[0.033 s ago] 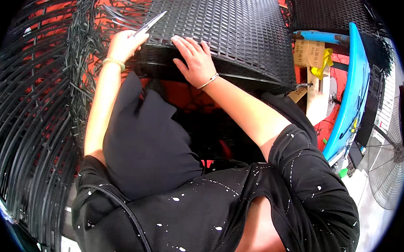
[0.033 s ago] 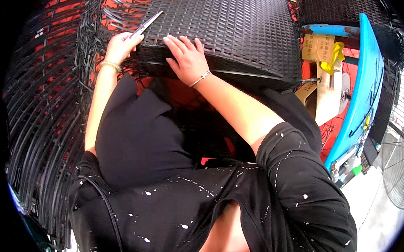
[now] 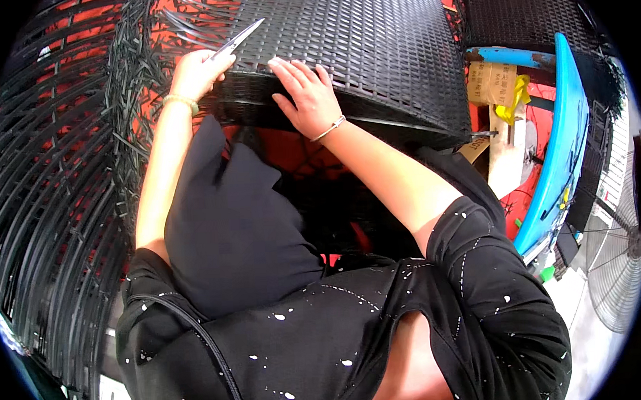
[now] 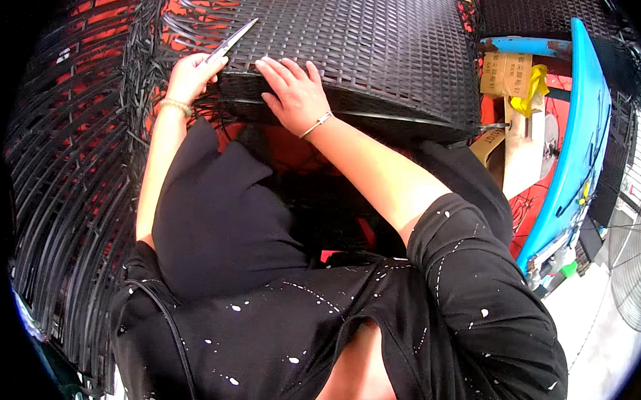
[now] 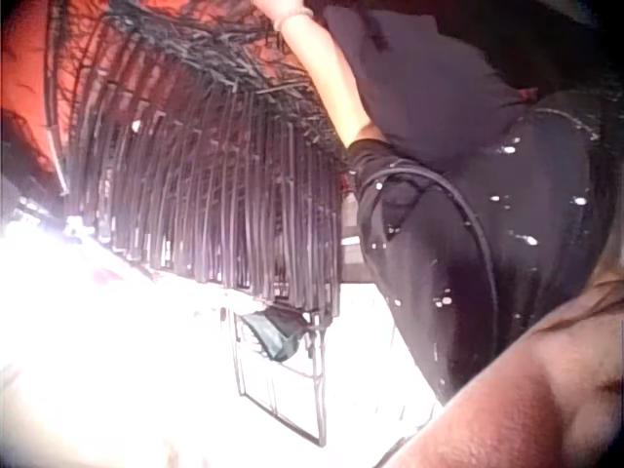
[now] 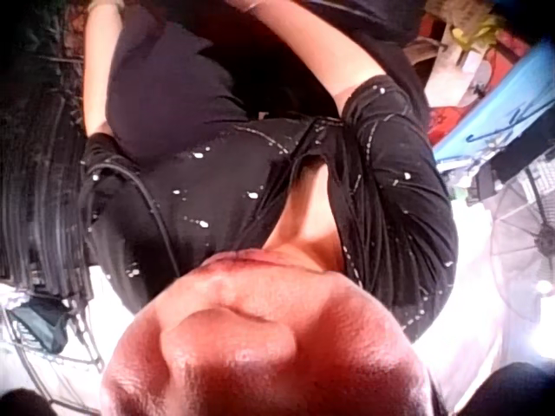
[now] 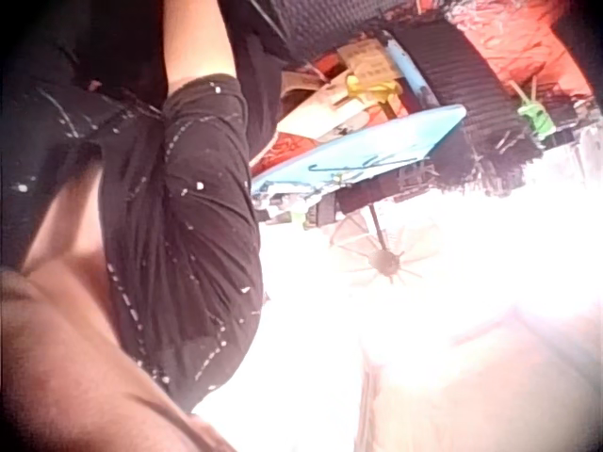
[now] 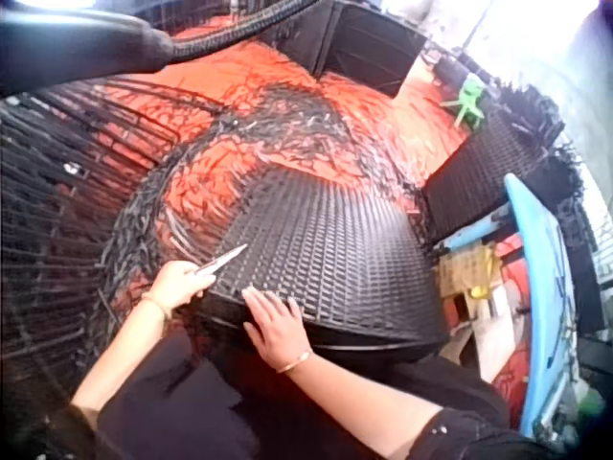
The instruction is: The person sits on the floor and uses a knife to trim the edges of a black woven mat. They carefully cut along the perimeter to remove excess material, occasionally adjusting the mat's position.
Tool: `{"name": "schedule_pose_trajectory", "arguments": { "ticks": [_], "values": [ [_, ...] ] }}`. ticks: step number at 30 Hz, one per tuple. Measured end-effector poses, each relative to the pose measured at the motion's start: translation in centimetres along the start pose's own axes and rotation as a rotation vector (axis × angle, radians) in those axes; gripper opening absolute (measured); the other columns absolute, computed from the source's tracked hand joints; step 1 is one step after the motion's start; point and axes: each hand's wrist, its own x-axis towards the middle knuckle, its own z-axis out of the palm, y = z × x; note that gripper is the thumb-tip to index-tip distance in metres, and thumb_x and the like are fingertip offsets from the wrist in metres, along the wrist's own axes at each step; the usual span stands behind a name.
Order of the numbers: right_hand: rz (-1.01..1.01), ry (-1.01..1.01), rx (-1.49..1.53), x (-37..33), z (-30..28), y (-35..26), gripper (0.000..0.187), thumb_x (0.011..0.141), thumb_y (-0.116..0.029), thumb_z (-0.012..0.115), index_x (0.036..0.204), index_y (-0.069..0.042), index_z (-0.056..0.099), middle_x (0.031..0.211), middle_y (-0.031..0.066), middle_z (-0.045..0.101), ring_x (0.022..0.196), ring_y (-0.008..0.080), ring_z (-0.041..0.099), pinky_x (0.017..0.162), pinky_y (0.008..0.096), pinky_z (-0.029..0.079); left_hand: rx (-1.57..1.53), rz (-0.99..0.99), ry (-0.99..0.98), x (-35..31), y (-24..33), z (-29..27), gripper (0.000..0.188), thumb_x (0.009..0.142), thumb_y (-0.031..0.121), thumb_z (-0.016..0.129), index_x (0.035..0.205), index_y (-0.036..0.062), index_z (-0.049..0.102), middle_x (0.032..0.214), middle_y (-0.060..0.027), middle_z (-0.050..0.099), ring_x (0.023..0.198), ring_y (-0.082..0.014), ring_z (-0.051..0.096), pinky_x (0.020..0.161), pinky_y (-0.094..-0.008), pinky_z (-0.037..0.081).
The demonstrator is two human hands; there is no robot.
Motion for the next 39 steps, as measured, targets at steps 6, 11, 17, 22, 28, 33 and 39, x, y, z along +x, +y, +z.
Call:
{"name": "schedule_pose_trajectory", "arguments": {
  "ticks": [6, 11, 17, 22, 28, 33, 39],
  "values": [
    [-0.037, -0.044, -0.054, 0.1, 0.5, 0.0, 0.044, 0.084, -0.025, 0.058, 0.126, -0.014, 0.051, 0.135, 0.0007, 0.047, 0.122, 0.0281, 0.042, 0.100, 0.0528, 0.031, -0.045, -0.054, -0.049, 0.0, 0.3, -0.7, 0.029, 0.081, 0.035, 0.069, 0.083, 0.0069, 0.064, 0.062, 0.0057, 0.057, 0.045, -0.0010, 0.039, 0.041, -0.0174, 0.029],
    [-0.030, -0.053, -0.038, 0.0, 0.7, 0.1, 0.047, 0.082, -0.025, 0.060, 0.127, -0.016, 0.050, 0.135, -0.0023, 0.045, 0.124, 0.0234, 0.040, 0.102, 0.0544, 0.028, 0.079, -0.075, -0.019, -0.8, 2.6, 0.2, 0.038, 0.075, 0.045, 0.072, 0.069, 0.0091, 0.062, 0.059, 0.0049, 0.055, 0.044, -0.0026, 0.041, 0.042, -0.0184, 0.031],
    [-0.066, -0.088, 0.008, -0.1, 0.3, 0.6, 0.056, 0.080, -0.021, 0.062, 0.132, -0.015, 0.044, 0.138, 0.0008, 0.042, 0.125, 0.0263, 0.041, 0.103, 0.0501, 0.030, 0.140, -0.018, -0.051, 0.3, 1.1, 0.4, 0.037, 0.076, 0.041, 0.073, 0.062, 0.0103, 0.058, 0.054, 0.0051, 0.051, 0.044, -0.0032, 0.041, 0.042, -0.0193, 0.031],
    [-0.043, -0.054, 0.056, -0.2, 0.1, 1.7, 0.058, 0.079, -0.022, 0.063, 0.132, -0.012, 0.042, 0.138, 0.0075, 0.041, 0.125, 0.0269, 0.042, 0.104, 0.0461, 0.030, -0.024, -0.022, -0.074, -0.2, 1.2, 0.5, 0.029, 0.076, 0.033, 0.074, 0.067, 0.0076, 0.061, 0.058, 0.0034, 0.053, 0.048, -0.0042, 0.042, 0.045, -0.0203, 0.033],
    [0.018, -0.101, -0.076, -0.5, -0.4, 2.5, 0.062, 0.079, -0.024, 0.063, 0.134, -0.010, 0.038, 0.139, 0.0074, 0.040, 0.127, 0.0257, 0.039, 0.106, 0.0443, 0.028, -0.366, 0.098, 0.030, -1.1, -1.0, 0.5, 0.016, 0.080, 0.019, 0.070, 0.074, 0.0065, 0.062, 0.061, 0.0042, 0.052, 0.051, -0.0034, 0.044, 0.047, -0.0183, 0.034],
    [0.005, -0.131, -0.198, -0.6, -0.2, 3.5, 0.063, 0.078, -0.025, 0.064, 0.134, -0.013, 0.038, 0.140, 0.0019, 0.039, 0.128, 0.0213, 0.038, 0.106, 0.0441, 0.029, -0.518, 0.097, 0.249, -1.4, -1.7, -2.5, 0.017, 0.081, 0.016, 0.070, 0.073, 0.0060, 0.060, 0.061, 0.0039, 0.050, 0.049, -0.0033, 0.040, 0.045, -0.0179, 0.031],
    [0.005, -0.115, -0.285, -1.7, -1.0, 6.1, 0.061, 0.080, -0.028, 0.064, 0.133, -0.012, 0.039, 0.140, 0.0023, 0.040, 0.126, 0.0216, 0.040, 0.105, 0.0425, 0.031, -0.488, 0.133, 0.300, -1.2, -1.7, -3.2, 0.018, 0.082, 0.017, 0.070, 0.072, 0.0077, 0.058, 0.061, 0.0039, 0.048, 0.048, -0.0051, 0.041, 0.046, -0.0210, 0.034]
  ]
}}
